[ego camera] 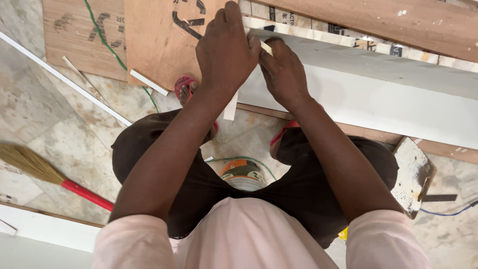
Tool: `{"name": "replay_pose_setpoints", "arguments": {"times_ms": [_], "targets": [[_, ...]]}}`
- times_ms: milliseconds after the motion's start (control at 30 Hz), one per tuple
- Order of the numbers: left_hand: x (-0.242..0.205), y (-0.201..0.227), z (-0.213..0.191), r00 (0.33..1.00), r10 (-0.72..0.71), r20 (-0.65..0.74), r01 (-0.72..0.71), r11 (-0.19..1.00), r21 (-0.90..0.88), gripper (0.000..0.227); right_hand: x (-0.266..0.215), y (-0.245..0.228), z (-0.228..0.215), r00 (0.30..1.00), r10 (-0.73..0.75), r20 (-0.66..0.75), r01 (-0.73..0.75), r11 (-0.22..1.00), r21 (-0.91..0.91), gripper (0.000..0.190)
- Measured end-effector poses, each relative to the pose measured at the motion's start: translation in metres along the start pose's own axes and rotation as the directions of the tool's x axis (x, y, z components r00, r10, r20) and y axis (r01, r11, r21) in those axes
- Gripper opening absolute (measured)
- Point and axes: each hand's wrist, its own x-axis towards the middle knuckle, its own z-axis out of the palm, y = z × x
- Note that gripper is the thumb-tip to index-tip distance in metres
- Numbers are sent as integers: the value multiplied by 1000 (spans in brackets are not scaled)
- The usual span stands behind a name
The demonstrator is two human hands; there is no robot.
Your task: The person sits on the floor and applies masking tape to the edges of a white wooden frame. They tear pieces of tape and press them along the corners and sides of the frame, smoothing them down with their fingers.
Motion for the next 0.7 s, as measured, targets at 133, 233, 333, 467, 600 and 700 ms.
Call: {"name": "replay_pose_setpoints", "arguments": {"times_ms": [133,233,333,467,600,700], "targets": [[2,5,11,995,-30,-97,34,999,42,48,-1,4,2,1000,-4,8,4,1000,11,26],[0,8,15,988,-79,-131,79,997,-8,47,-2,5,2,1000,0,-7,0,999,52,25],[0,12,17,980,-128,-152,124,992,-36,46,-3,6,4,1000,23,-20,-20,995,95,20],[-1,14,18,976,-125,-181,118,992,-47,50,-4,6,3,994,99,-47,-83,960,269,18],[-2,12,23,979,-129,-156,127,992,-21,46,-3,1,7,894,436,108,-381,609,696,25],[-1,6,26,983,-125,-133,123,992,-21,46,4,-1,12,858,509,71,-393,560,729,25]]}}
